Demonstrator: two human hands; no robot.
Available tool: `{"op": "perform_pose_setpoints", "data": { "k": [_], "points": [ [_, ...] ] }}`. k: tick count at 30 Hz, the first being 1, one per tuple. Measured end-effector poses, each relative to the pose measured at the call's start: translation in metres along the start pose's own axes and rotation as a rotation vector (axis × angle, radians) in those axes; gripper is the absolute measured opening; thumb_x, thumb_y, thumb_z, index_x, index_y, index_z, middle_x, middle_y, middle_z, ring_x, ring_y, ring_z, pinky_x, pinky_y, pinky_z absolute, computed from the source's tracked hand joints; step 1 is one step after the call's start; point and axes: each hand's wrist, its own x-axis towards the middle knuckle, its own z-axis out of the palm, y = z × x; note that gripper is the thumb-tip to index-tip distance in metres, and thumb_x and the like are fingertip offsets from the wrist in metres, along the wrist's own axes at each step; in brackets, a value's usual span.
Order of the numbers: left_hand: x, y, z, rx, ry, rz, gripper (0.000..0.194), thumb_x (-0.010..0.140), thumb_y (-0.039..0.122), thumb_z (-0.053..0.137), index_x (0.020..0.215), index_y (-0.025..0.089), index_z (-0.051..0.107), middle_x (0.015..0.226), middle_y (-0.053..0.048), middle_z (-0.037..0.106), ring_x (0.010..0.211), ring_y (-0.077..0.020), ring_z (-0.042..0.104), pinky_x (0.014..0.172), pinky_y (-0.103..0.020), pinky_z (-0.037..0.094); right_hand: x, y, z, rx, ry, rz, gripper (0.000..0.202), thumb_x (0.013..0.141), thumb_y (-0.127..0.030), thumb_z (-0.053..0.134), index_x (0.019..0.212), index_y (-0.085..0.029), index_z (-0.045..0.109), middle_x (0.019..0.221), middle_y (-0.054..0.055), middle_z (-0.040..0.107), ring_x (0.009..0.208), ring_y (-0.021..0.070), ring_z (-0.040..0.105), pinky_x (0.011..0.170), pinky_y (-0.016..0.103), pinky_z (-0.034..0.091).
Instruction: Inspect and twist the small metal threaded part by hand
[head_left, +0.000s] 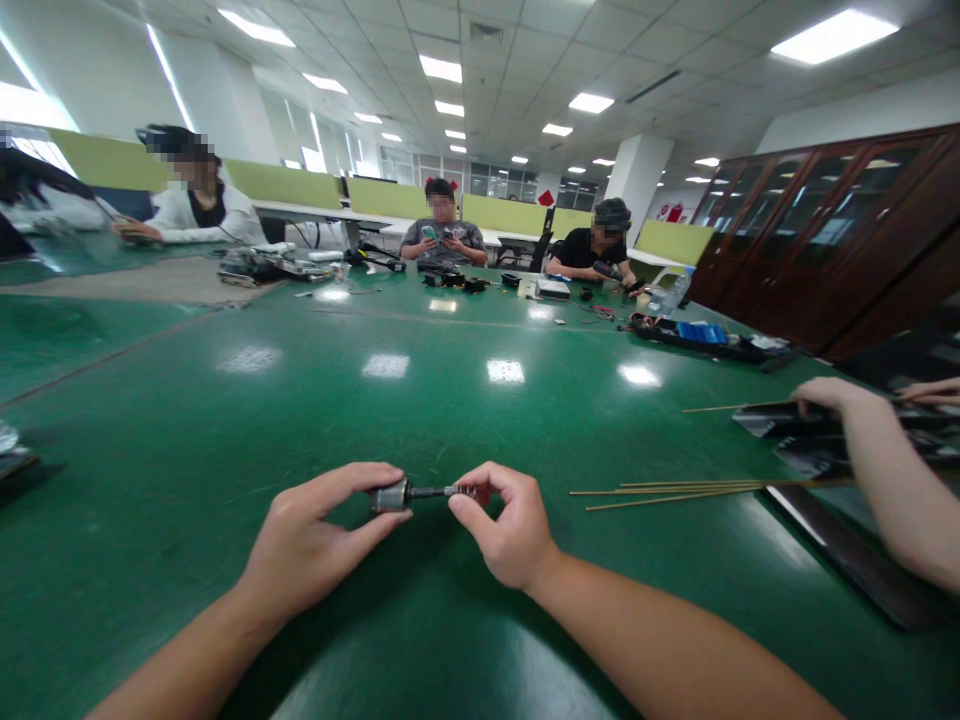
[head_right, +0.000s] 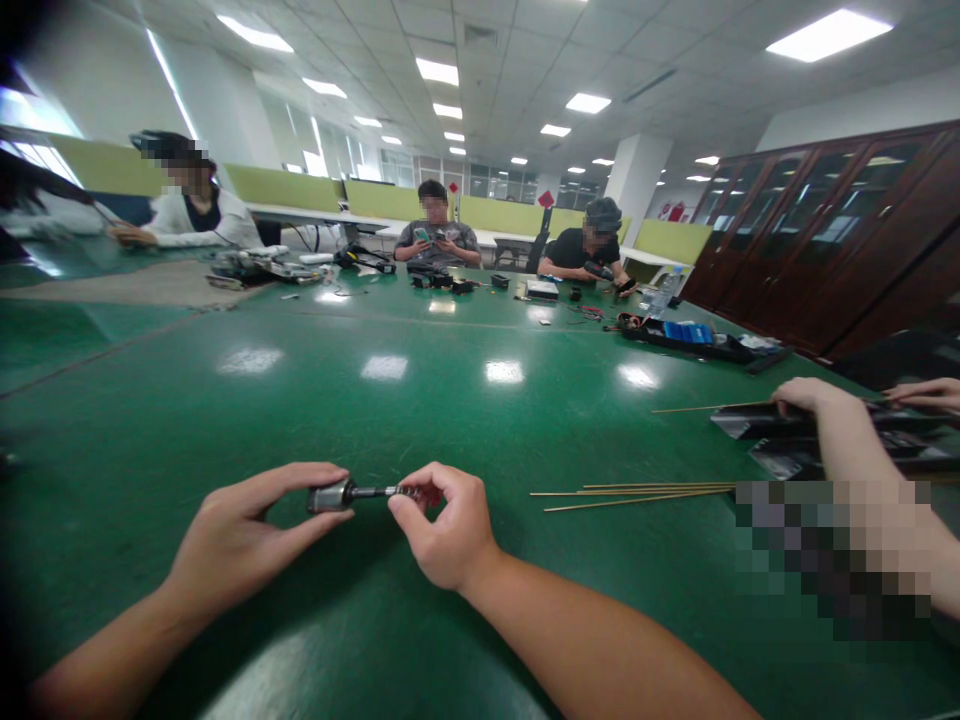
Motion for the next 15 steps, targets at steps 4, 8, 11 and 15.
{"op": "perform_pose_setpoints", "data": {
  "k": [4,8,11,15],
  "points": [
    [-0.0017,-0.0019,-0.0006,-0.002,-0.004,-0.008,0.042,0.077,0.039,0.079,0.115,0.027,0.067,0.111,-0.002,0.073,0.1,-0.0214,0.071,0.095,-0.034,0.057,0.0004,0.0004,0.0002,0.008,-0.001,0.003,0.008,0.086,-0.024,0.066,0.086,-0.016,0.07,0.073,0.001,0.064,0.067,0.0148,0.058,0.067,0.027,0.047],
    [-0.0016,-0.0018,-0.0007,-0.007,-0.011,-0.01,0.042,0.077,0.038,0.079,0.116,0.029,0.066,0.112,0.0,0.073,0.101,-0.0196,0.07,0.096,-0.033,0.056,0.0004,0.0006,0.0005,0.007,-0.003,0.008,0.009,0.086,-0.024,0.066,0.086,-0.017,0.07,0.073,0.001,0.064,0.067,0.0147,0.058,0.067,0.026,0.047],
    [-0.0011,-0.0023,0.0002,-0.007,-0.014,-0.009,0.042,0.077,0.037,0.08,0.116,0.029,0.066,0.112,0.001,0.072,0.101,-0.0185,0.07,0.096,-0.031,0.055,0.0002,0.0002,0.0006,0.01,-0.003,0.01,0.008,0.085,-0.024,0.066,0.086,-0.016,0.07,0.073,0.001,0.064,0.067,0.0147,0.058,0.067,0.026,0.047],
    [-0.0015,-0.0037,0.0007,-0.007,-0.016,-0.012,0.043,0.077,0.037,0.08,0.116,0.029,0.066,0.112,0.002,0.072,0.101,-0.0181,0.069,0.096,-0.03,0.054,0.0005,-0.0002,0.0005,0.021,0.001,0.011,0.008,0.085,-0.023,0.066,0.086,-0.016,0.07,0.072,0.001,0.064,0.067,0.0142,0.058,0.066,0.026,0.047]
  ]
}}
